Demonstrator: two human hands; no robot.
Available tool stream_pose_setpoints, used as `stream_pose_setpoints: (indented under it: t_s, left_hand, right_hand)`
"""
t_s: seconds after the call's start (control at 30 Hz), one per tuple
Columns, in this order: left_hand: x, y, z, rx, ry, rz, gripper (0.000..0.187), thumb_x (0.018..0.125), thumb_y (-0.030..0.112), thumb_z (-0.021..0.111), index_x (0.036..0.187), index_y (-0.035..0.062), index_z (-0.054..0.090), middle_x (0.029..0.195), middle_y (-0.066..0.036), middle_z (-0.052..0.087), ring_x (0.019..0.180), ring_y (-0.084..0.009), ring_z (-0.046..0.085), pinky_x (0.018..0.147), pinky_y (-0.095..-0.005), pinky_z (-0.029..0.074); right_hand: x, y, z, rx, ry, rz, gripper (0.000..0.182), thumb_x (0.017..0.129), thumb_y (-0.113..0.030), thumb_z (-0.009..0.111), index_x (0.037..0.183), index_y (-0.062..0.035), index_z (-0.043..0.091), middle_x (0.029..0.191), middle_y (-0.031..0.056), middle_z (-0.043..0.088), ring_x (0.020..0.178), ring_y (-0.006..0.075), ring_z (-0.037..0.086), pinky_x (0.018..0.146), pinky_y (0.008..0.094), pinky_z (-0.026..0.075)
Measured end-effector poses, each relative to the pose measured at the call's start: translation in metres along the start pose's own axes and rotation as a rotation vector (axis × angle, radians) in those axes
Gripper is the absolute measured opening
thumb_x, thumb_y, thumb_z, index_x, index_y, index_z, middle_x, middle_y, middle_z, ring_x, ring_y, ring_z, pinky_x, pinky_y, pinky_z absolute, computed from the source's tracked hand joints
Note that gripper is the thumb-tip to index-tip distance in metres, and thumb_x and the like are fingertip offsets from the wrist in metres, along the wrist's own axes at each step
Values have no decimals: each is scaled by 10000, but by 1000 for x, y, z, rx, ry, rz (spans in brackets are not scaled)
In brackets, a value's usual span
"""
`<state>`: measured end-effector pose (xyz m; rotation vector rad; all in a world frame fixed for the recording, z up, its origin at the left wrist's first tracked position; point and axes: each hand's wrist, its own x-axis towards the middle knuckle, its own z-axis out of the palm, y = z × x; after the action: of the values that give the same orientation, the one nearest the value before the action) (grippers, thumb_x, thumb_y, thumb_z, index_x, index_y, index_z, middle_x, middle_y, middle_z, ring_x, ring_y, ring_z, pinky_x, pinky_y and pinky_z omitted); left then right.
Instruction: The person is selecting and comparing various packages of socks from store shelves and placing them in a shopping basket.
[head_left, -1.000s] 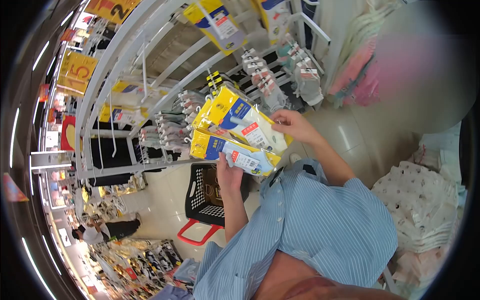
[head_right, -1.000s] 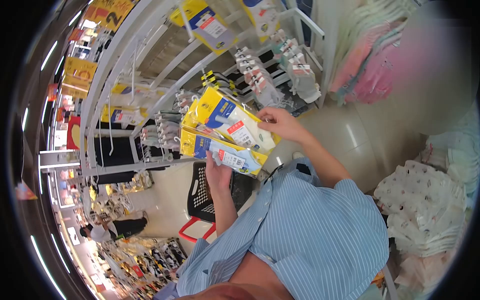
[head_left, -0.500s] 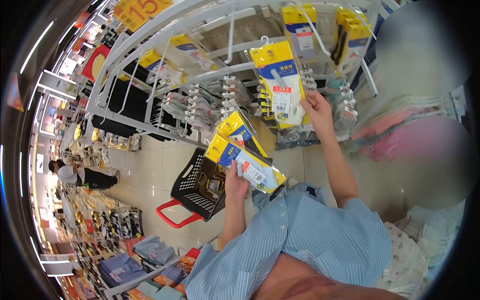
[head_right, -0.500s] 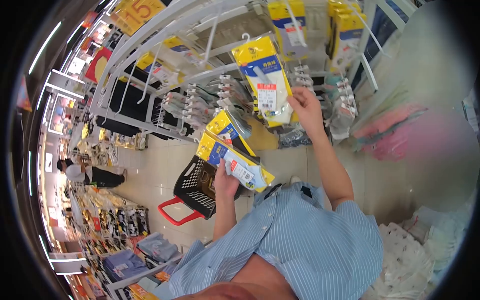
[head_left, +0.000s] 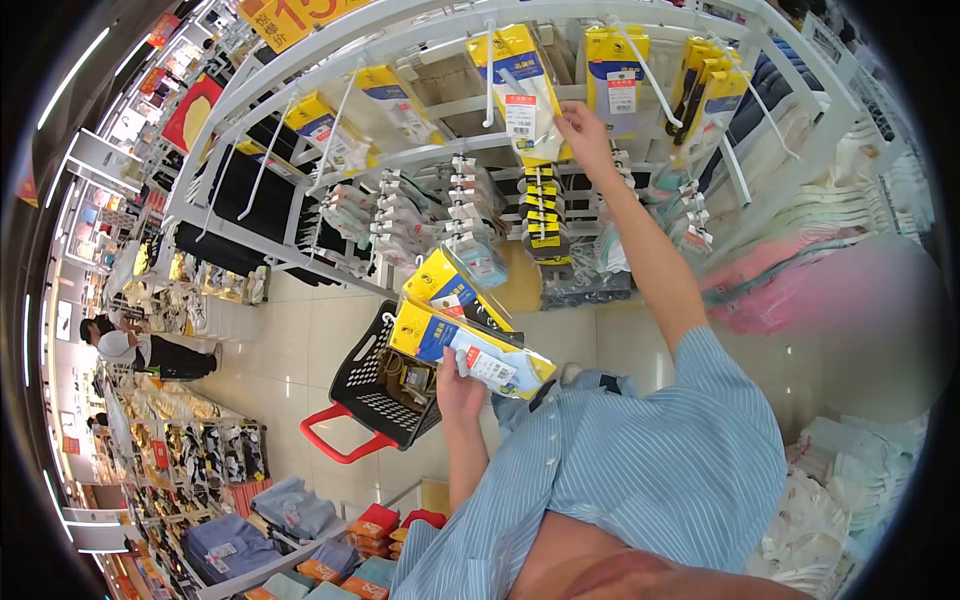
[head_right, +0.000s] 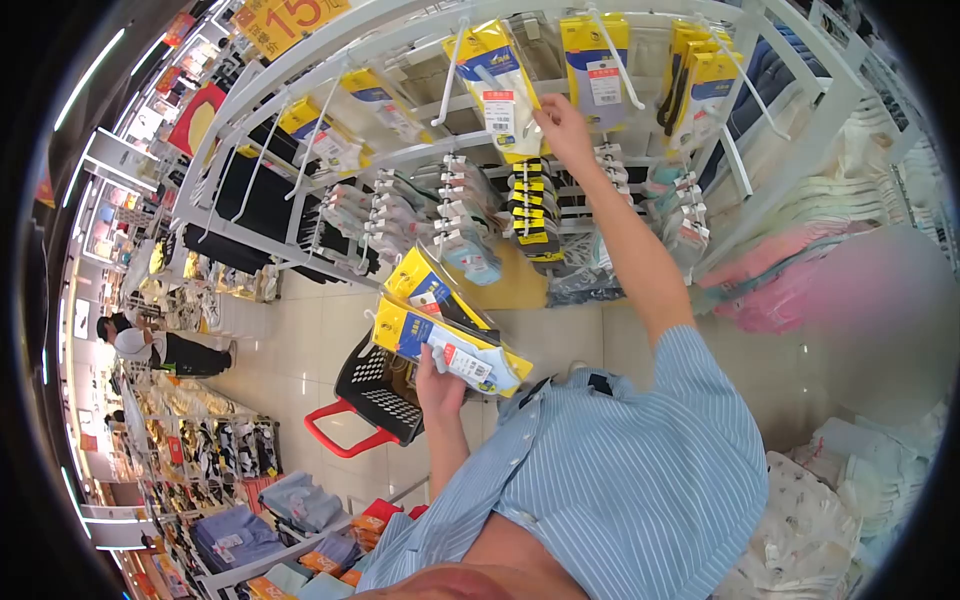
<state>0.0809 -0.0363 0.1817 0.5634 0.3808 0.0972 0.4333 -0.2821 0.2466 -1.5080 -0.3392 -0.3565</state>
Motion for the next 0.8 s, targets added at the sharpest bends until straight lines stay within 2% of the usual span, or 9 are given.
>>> stream_pose_setpoints:
  t_s: [0.13,0.17,0.23,0.27,0.33,0.47,0.57,0.67,0.8]
  left_hand:
    - [3,3,7,-15,16,7,415,941,304,450,1275,59,421,1230,-90,515,1158,-265,471,1006,-461,332]
    - [2,4,9,-17,8,-2,412,942,300,449,1275,59,422,1229,-89,516,1159,-264,470,1005,-459,333]
    - [7,7,16,-8,-16,-28,406,943,292,449,1273,58,424,1227,-88,517,1163,-260,467,1004,-457,335]
    - [8,8,21,9,-47,-20,395,944,286,450,1267,58,429,1227,-87,516,1161,-261,467,1004,-458,336]
    - [12,6,33,34,-78,-30,394,947,287,446,1269,61,426,1232,-86,512,1161,-262,468,1005,-462,335]
    - [20,-1,49,71,-90,-31,400,949,291,439,1279,65,415,1240,-83,505,1165,-263,465,1004,-470,337]
    - [26,-5,63,67,-188,-50,398,952,281,436,1281,59,409,1239,-82,506,1162,-259,468,999,-471,343]
    - [34,-17,57,152,-254,-61,373,955,250,430,1262,39,416,1225,-91,511,1148,-253,479,990,-461,357]
    - [34,-16,69,155,-203,-60,324,944,194,459,1207,5,444,1174,-119,537,1112,-252,508,971,-460,382]
  right_hand:
    - [8,15,4,-75,-42,46,254,847,-94,579,1056,37,517,957,130,648,885,153,616,749,268,469]
    - [8,17,6,-36,-76,55,337,848,-124,581,1122,52,492,1021,184,624,952,241,611,815,327,465]
    - [-15,-1,15,-531,129,-157,429,845,-160,603,1196,37,456,1114,189,569,1007,248,570,858,326,439]
    - [-29,-7,19,-559,230,-242,487,839,-199,611,1230,30,432,1172,206,516,1065,304,532,916,355,412]
    - [-69,-39,21,-491,228,-226,473,849,-194,604,1238,15,437,1166,170,523,1066,266,538,927,336,411]
    - [-163,-98,22,112,-485,345,393,899,-241,561,1213,-14,490,1096,72,576,1042,148,532,895,304,428]
    - [-208,-87,22,211,-456,344,301,901,-214,553,1123,-11,546,929,34,616,843,103,565,751,254,451]
    - [-209,-93,-8,49,-483,564,237,912,-203,531,1038,-10,588,847,-6,615,769,75,562,690,219,449]
    - [-205,-85,-37,152,-166,453,210,910,-206,541,1003,-30,608,827,-41,600,723,22,511,622,189,408]
